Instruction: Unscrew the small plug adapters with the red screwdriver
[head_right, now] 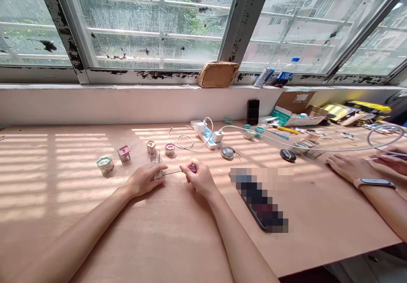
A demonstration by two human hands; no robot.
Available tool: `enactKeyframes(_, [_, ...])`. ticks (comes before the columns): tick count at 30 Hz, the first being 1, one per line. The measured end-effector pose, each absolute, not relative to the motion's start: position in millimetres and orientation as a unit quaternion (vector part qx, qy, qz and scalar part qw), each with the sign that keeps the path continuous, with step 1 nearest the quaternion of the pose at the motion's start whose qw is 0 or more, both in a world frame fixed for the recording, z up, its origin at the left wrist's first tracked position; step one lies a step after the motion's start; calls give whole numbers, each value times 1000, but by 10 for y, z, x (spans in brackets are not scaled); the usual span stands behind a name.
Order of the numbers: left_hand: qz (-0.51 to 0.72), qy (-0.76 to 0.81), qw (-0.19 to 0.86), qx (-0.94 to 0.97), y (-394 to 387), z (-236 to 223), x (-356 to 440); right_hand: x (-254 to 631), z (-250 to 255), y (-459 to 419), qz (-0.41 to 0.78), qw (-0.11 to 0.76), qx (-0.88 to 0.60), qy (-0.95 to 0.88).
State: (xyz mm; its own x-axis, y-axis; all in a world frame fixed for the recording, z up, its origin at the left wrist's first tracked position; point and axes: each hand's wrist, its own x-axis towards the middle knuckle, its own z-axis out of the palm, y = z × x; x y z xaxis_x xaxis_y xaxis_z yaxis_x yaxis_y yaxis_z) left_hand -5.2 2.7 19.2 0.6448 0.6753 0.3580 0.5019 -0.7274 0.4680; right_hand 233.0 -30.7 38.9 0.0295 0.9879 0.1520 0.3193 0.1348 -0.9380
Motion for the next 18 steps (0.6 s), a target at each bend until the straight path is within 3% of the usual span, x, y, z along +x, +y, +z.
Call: enactKeyframes(18, [258,366,198,872,15,214,-58,2320,326,-262,421,486,-542,-541])
